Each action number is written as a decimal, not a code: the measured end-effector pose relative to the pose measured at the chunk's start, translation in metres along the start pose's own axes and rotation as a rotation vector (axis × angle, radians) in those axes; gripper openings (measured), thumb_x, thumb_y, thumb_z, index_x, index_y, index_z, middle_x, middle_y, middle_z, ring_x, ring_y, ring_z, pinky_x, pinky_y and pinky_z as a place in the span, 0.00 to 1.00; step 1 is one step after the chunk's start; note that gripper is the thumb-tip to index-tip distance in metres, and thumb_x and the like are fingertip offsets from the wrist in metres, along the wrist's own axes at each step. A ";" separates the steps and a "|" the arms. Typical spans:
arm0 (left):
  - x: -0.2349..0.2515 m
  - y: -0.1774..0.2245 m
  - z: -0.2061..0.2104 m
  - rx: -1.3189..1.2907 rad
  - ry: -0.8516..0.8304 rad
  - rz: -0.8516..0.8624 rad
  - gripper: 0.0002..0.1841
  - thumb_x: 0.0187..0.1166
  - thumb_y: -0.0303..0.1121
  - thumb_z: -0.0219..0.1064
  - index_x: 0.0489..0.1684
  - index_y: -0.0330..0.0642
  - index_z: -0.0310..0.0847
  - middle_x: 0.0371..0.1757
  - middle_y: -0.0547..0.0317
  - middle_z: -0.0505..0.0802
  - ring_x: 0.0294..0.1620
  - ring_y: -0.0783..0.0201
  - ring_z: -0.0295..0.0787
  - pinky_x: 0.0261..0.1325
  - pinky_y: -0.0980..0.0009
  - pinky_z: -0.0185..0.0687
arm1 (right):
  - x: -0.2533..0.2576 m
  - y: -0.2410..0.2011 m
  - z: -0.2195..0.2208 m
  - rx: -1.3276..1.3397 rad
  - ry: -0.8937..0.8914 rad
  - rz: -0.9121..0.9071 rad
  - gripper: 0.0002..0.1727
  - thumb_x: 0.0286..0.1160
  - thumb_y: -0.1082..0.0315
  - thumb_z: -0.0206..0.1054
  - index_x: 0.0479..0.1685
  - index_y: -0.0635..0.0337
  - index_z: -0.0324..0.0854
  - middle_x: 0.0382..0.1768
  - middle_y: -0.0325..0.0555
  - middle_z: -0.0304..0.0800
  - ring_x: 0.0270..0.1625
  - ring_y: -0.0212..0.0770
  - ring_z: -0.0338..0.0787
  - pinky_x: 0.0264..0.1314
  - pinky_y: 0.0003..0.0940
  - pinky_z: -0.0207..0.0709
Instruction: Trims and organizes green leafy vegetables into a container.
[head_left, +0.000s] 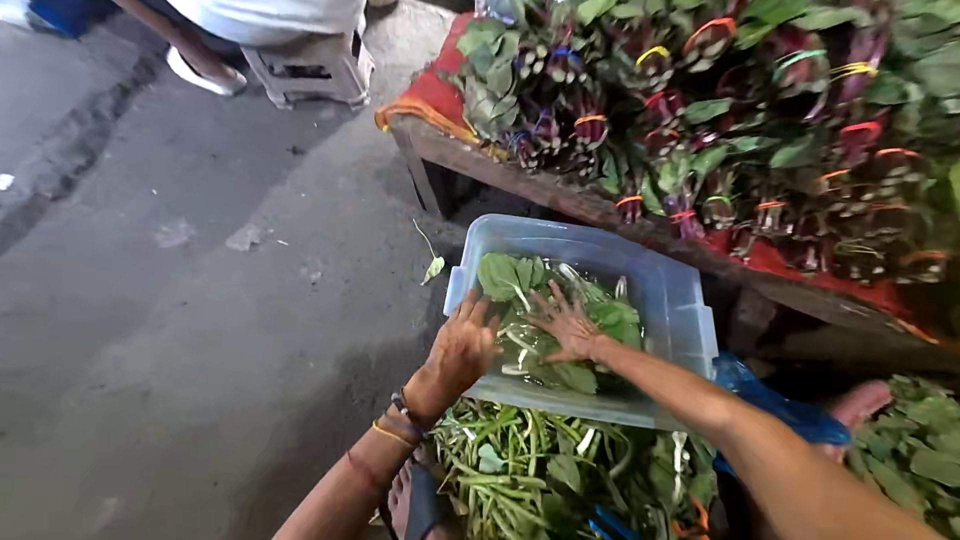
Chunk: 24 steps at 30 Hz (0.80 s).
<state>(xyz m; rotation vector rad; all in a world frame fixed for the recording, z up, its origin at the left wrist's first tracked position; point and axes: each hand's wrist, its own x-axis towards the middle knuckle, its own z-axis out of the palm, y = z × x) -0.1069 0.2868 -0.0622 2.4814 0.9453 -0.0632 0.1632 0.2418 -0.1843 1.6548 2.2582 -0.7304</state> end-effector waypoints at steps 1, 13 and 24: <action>-0.002 -0.005 0.015 0.007 0.143 0.046 0.21 0.78 0.39 0.72 0.63 0.33 0.87 0.82 0.29 0.75 0.87 0.29 0.62 0.82 0.40 0.66 | 0.008 0.000 0.007 -0.007 -0.022 0.036 0.60 0.57 0.29 0.75 0.96 0.28 0.50 0.98 0.50 0.26 0.94 0.75 0.19 0.77 0.93 0.30; -0.012 0.002 0.006 -0.278 0.046 -0.641 0.51 0.76 0.25 0.66 0.98 0.46 0.29 0.82 0.32 0.73 0.54 0.35 0.91 0.56 0.41 0.86 | -0.013 -0.048 -0.066 0.081 -0.191 0.160 0.31 0.76 0.58 0.70 0.82 0.43 0.77 0.74 0.61 0.83 0.77 0.68 0.78 0.74 0.74 0.69; -0.014 -0.018 0.004 -0.327 0.061 -0.504 0.52 0.77 0.26 0.70 0.97 0.41 0.30 0.73 0.27 0.79 0.51 0.32 0.90 0.54 0.36 0.85 | 0.035 0.006 -0.004 0.092 0.285 0.573 0.34 0.87 0.64 0.57 0.88 0.74 0.57 0.85 0.76 0.60 0.86 0.74 0.62 0.86 0.66 0.56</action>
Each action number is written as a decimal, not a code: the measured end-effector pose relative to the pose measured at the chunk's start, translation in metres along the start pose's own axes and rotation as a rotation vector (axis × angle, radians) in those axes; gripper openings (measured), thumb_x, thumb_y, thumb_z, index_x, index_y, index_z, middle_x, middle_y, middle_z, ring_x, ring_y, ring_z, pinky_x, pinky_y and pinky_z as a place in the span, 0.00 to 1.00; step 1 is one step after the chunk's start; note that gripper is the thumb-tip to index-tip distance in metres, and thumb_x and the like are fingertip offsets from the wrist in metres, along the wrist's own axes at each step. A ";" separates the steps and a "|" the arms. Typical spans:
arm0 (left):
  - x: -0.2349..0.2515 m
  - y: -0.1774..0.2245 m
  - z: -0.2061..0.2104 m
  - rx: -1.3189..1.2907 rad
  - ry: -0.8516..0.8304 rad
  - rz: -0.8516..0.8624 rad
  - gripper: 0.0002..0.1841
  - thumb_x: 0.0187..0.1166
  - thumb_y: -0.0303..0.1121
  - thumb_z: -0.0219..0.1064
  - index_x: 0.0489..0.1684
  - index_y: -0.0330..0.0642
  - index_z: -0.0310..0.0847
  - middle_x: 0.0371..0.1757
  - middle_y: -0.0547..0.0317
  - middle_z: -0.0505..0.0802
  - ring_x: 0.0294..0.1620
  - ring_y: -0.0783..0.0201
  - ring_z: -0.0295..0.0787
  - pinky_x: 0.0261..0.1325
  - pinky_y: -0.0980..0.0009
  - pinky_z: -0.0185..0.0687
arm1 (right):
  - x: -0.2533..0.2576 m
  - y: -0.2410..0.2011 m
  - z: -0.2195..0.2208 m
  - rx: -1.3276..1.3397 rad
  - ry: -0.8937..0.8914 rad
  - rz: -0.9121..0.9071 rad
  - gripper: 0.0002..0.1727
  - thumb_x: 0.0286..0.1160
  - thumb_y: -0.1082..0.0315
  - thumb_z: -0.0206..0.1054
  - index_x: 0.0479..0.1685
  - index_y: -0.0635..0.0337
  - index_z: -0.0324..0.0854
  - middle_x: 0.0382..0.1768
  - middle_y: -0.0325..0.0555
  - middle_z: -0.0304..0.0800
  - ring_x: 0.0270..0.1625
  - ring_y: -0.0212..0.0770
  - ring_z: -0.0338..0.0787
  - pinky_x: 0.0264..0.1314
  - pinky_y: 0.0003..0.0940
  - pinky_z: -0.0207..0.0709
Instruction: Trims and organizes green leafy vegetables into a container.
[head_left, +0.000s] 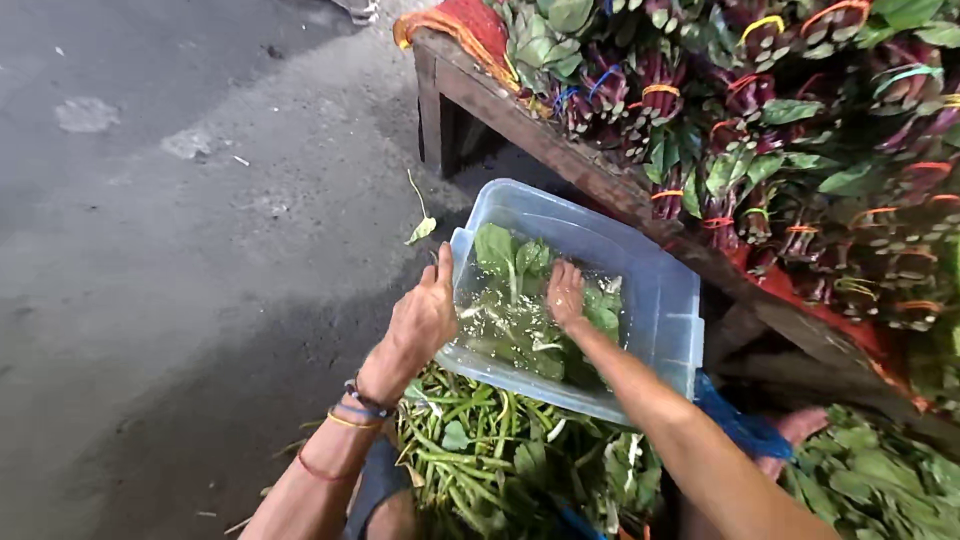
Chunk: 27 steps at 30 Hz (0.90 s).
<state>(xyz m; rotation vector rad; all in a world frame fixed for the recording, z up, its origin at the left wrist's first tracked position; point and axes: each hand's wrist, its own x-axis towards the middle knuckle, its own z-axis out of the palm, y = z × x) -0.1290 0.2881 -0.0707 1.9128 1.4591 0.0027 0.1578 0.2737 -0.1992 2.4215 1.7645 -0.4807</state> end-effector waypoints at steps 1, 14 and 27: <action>-0.001 -0.002 -0.001 0.043 0.024 0.030 0.52 0.76 0.29 0.73 0.96 0.38 0.33 0.68 0.26 0.82 0.48 0.31 0.91 0.50 0.35 0.85 | -0.001 -0.003 0.003 -0.025 -0.060 0.027 0.36 0.85 0.67 0.58 0.90 0.74 0.52 0.87 0.77 0.55 0.88 0.73 0.58 0.88 0.65 0.52; -0.017 0.019 -0.041 -0.577 0.275 0.375 0.13 0.84 0.31 0.67 0.64 0.45 0.84 0.62 0.56 0.92 0.37 0.64 0.93 0.35 0.63 0.89 | -0.041 0.031 -0.094 0.369 0.298 -0.410 0.14 0.76 0.70 0.71 0.57 0.63 0.91 0.54 0.64 0.89 0.63 0.65 0.86 0.68 0.63 0.77; -0.021 0.015 -0.037 -0.716 0.221 0.349 0.10 0.83 0.28 0.66 0.58 0.42 0.87 0.56 0.59 0.94 0.41 0.71 0.93 0.44 0.71 0.89 | 0.030 -0.042 0.000 -0.377 -0.254 -0.851 0.23 0.83 0.80 0.56 0.76 0.65 0.79 0.80 0.64 0.75 0.88 0.65 0.66 0.92 0.66 0.47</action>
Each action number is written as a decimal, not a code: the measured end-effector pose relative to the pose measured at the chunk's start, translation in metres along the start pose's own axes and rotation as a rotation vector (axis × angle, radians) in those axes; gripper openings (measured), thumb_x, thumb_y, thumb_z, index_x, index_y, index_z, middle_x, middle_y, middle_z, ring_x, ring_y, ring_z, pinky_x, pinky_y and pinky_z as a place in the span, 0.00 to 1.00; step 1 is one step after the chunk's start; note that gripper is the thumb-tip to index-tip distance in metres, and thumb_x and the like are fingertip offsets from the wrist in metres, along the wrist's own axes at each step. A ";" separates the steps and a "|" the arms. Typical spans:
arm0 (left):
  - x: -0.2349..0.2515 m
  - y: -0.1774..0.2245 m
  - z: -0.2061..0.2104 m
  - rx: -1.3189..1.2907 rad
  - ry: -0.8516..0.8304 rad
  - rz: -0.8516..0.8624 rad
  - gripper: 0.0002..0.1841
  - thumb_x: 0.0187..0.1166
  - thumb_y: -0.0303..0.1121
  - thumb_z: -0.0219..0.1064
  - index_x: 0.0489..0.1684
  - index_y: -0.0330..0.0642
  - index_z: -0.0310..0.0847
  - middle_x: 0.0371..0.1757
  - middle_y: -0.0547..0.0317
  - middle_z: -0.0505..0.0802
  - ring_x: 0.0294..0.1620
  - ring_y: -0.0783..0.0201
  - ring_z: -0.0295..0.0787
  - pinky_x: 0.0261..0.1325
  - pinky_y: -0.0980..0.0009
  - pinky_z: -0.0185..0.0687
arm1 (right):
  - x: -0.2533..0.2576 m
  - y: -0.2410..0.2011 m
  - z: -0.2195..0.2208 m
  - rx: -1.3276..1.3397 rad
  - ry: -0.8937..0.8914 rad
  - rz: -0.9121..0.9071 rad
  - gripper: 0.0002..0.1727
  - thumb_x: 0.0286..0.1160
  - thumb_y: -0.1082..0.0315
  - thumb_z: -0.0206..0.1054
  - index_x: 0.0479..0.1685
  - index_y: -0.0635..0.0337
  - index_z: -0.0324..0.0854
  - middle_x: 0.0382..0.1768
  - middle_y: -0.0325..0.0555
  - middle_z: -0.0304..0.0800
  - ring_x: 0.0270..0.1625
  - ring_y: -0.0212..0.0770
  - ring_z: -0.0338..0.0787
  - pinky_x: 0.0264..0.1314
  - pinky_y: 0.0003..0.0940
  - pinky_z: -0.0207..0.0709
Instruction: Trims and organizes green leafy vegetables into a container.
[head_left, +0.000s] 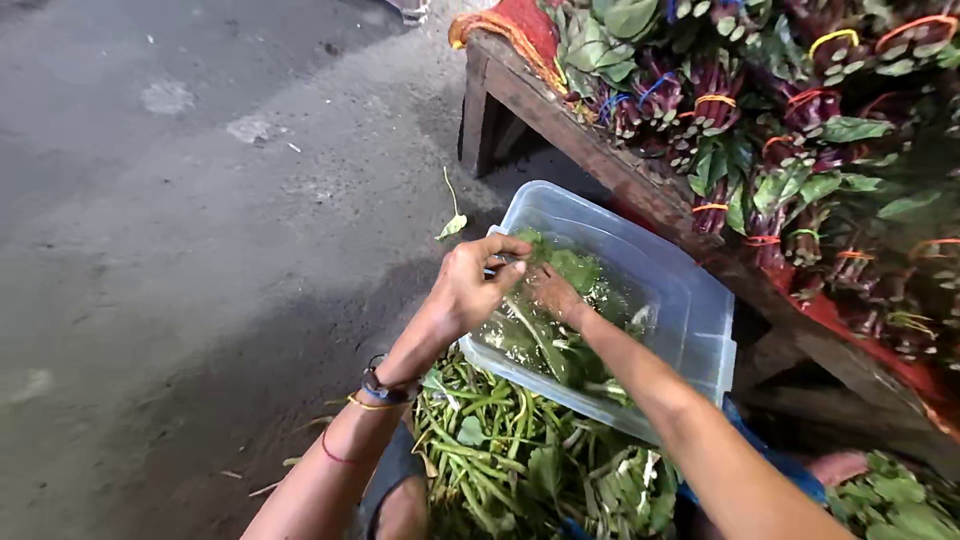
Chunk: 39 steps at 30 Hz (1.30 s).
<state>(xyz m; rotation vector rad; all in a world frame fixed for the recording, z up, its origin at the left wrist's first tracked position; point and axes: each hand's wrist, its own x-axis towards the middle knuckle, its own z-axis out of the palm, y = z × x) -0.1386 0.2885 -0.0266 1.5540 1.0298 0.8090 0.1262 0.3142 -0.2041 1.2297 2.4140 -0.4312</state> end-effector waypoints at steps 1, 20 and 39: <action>0.001 -0.001 0.001 -0.014 -0.014 -0.007 0.11 0.84 0.28 0.66 0.59 0.42 0.86 0.57 0.58 0.94 0.42 0.70 0.93 0.46 0.71 0.89 | -0.001 -0.005 -0.006 0.005 0.029 -0.008 0.21 0.82 0.78 0.58 0.72 0.65 0.81 0.77 0.63 0.79 0.85 0.65 0.70 0.88 0.67 0.54; 0.039 -0.019 0.072 -0.575 -0.360 0.059 0.36 0.82 0.34 0.64 0.92 0.43 0.54 0.74 0.53 0.82 0.65 0.68 0.82 0.68 0.69 0.80 | -0.116 -0.065 -0.153 1.381 0.600 0.272 0.09 0.81 0.74 0.64 0.54 0.61 0.84 0.44 0.38 0.90 0.47 0.27 0.88 0.55 0.28 0.84; 0.014 -0.031 0.036 -0.877 0.026 -0.113 0.16 0.92 0.37 0.50 0.67 0.52 0.80 0.56 0.60 0.93 0.46 0.64 0.92 0.51 0.66 0.90 | -0.112 0.034 0.030 0.508 0.014 1.261 0.43 0.80 0.72 0.62 0.93 0.71 0.42 0.86 0.75 0.57 0.82 0.68 0.73 0.79 0.56 0.73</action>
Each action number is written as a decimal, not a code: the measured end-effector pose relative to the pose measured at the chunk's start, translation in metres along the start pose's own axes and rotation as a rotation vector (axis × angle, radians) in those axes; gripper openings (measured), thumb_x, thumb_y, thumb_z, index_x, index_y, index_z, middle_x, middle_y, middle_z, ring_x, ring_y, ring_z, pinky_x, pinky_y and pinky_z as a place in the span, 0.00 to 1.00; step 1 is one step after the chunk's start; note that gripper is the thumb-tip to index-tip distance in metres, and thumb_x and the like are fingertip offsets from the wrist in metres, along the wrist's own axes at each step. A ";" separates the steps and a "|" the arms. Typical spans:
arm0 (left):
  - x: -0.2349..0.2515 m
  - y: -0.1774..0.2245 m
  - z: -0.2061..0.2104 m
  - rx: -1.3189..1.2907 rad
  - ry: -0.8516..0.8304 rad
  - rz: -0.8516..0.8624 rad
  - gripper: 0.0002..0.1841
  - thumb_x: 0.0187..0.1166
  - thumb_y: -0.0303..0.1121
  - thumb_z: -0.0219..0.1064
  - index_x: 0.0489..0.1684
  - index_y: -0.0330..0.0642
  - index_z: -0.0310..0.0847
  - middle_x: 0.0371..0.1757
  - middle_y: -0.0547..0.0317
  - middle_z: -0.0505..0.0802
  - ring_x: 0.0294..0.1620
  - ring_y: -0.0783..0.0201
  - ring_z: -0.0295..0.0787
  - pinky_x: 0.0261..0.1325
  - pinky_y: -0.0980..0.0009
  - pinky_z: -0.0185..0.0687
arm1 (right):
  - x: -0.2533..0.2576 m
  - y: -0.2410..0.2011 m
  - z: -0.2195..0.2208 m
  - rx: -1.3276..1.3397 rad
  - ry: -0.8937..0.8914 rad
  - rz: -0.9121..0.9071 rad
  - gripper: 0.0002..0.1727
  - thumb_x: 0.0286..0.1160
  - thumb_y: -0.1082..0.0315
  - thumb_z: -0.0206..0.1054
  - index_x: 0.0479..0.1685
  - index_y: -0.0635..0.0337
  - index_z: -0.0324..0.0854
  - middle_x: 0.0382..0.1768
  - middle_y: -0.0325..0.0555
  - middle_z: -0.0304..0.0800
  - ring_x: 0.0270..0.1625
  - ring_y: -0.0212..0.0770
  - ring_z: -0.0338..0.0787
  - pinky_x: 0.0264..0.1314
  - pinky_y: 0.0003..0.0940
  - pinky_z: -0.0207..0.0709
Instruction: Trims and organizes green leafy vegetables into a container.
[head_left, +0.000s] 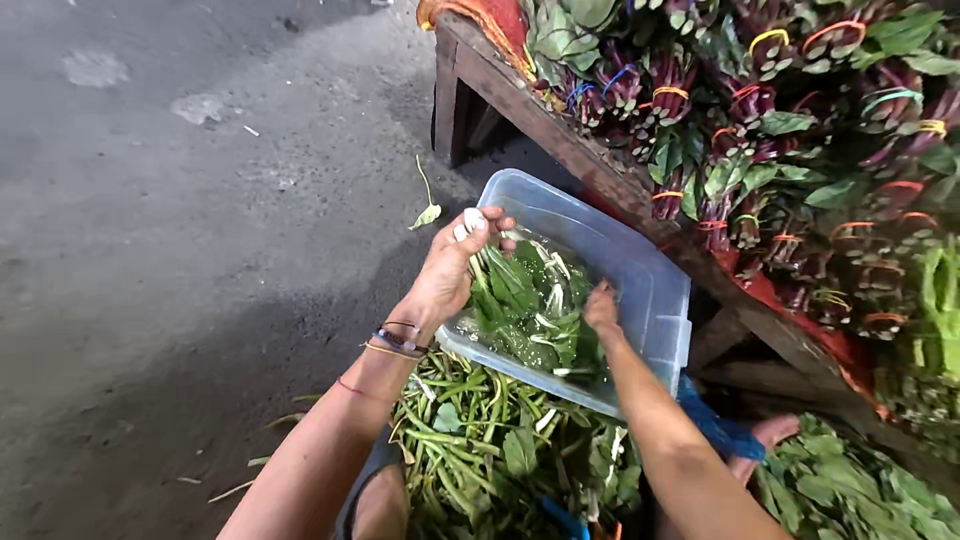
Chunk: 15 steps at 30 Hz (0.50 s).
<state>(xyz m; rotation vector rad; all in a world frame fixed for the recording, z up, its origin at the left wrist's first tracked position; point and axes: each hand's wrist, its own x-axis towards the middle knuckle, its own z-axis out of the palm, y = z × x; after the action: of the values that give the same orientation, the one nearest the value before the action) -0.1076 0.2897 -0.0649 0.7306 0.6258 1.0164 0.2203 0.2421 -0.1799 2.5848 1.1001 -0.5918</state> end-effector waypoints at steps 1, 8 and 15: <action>-0.001 -0.005 -0.003 0.000 -0.004 -0.014 0.16 0.91 0.36 0.50 0.66 0.50 0.80 0.57 0.59 0.92 0.47 0.63 0.91 0.52 0.65 0.90 | 0.001 0.000 0.001 0.046 0.018 0.000 0.43 0.79 0.73 0.64 0.92 0.70 0.44 0.85 0.75 0.59 0.82 0.67 0.73 0.80 0.56 0.73; -0.004 -0.039 0.001 -0.099 -0.009 -0.113 0.16 0.93 0.32 0.48 0.67 0.43 0.79 0.54 0.55 0.92 0.48 0.61 0.90 0.55 0.63 0.88 | -0.063 -0.005 -0.088 0.231 0.294 -0.099 0.28 0.80 0.72 0.62 0.79 0.73 0.69 0.70 0.74 0.80 0.73 0.68 0.82 0.76 0.62 0.73; -0.007 -0.050 0.010 -0.191 0.169 -0.265 0.15 0.93 0.31 0.48 0.64 0.40 0.80 0.49 0.54 0.92 0.45 0.61 0.90 0.54 0.64 0.87 | -0.047 -0.048 -0.013 0.181 -0.154 -0.044 0.45 0.84 0.51 0.65 0.89 0.73 0.49 0.78 0.74 0.71 0.78 0.65 0.79 0.79 0.58 0.72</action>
<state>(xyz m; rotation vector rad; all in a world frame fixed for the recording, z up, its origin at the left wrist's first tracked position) -0.0764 0.2643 -0.0970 0.3843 0.7391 0.8822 0.1594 0.2507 -0.1507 2.6169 1.1005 -0.9240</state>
